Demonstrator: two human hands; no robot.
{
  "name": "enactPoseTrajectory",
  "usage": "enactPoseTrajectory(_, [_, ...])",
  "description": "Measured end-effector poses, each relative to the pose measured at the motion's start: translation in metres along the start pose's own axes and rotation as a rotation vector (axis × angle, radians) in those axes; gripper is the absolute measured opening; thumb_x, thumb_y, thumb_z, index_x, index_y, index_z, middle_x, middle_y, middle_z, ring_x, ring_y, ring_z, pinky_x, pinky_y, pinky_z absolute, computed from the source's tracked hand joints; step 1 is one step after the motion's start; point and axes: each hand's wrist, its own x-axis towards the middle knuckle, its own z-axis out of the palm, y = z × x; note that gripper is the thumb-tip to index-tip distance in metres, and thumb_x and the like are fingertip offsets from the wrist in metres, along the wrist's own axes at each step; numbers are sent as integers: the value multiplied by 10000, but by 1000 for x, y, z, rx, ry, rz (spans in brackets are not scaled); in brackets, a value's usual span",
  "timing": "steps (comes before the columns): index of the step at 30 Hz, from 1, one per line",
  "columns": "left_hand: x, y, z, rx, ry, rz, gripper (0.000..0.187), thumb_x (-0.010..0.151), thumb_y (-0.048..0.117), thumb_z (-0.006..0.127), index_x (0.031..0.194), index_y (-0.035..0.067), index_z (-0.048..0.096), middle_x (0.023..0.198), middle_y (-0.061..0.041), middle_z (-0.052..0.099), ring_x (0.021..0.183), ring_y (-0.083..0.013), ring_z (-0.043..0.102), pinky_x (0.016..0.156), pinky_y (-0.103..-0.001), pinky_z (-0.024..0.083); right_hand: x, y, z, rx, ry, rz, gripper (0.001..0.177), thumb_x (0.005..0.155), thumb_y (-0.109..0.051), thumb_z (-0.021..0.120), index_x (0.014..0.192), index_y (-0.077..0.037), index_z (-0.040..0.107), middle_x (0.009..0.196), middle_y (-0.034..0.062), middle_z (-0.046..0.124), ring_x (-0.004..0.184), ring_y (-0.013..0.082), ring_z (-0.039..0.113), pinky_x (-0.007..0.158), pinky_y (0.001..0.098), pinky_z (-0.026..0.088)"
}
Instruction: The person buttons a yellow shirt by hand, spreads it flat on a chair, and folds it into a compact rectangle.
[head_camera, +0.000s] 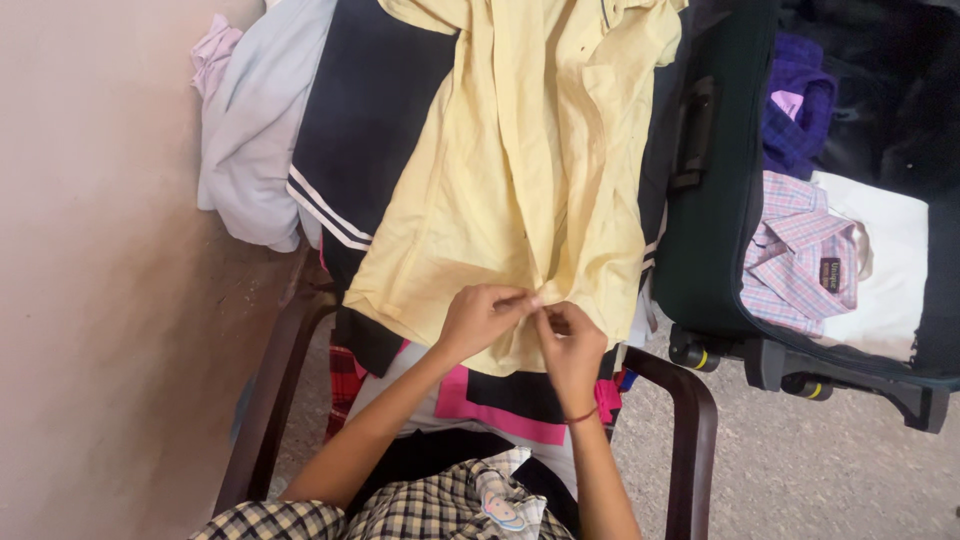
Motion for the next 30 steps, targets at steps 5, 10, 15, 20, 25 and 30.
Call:
enactPoseTrajectory(5, [-4, -7, 8, 63, 165, -51, 409, 890, 471, 731, 904, 69, 808, 748, -113, 761, 680, -243, 752, 605, -336, 559, -6, -28, 10, -132, 62, -185, 150, 885, -106, 756, 985, 5, 744, 833, 156, 739, 685, 207, 732, 638, 305, 556])
enactPoseTrajectory(10, [-5, -20, 20, 15, 165, -141, 380, 919, 437, 695, 875, 71, 788, 689, -99, 736, 625, -220, 722, 580, -334, 530, -9, -12, 15, 30, 34, 6, 146, 923, -126, 748, 966, 14, 747, 805, 107, 755, 686, 168, 753, 655, 291, 574])
enactPoseTrajectory(15, [-4, -40, 28, -168, 48, -155, 350, 962, 407, 663, 963, 69, 754, 700, -62, 717, 623, -167, 707, 589, -301, 527, 2, 51, 22, 609, -155, 311, 185, 974, -150, 683, 1007, 20, 748, 807, 59, 736, 696, 141, 690, 676, 261, 567])
enactPoseTrajectory(20, [-3, -51, 28, -211, -130, -163, 386, 1000, 415, 610, 963, 49, 723, 674, -59, 676, 616, -158, 676, 597, -302, 518, 3, 103, 27, 965, -289, 595, 198, 1015, -183, 648, 1076, -1, 697, 824, 49, 700, 692, 150, 690, 656, 279, 555])
enactPoseTrajectory(25, [-6, -82, 29, 238, -283, -51, 424, 994, 466, 584, 988, 98, 794, 690, -93, 685, 658, -221, 655, 608, -378, 489, -1, 86, 15, 335, -46, 146, 272, 1011, -191, 669, 1211, -10, 705, 1024, 71, 728, 865, 171, 710, 736, 287, 534])
enactPoseTrajectory(30, [-18, -107, 14, 258, -589, -276, 446, 925, 523, 590, 801, 141, 783, 701, 6, 749, 657, -198, 763, 634, -349, 584, -13, 58, -15, -598, 109, -294, 472, 848, -214, 729, 1292, -88, 631, 1070, 183, 670, 936, 402, 680, 784, 455, 534])
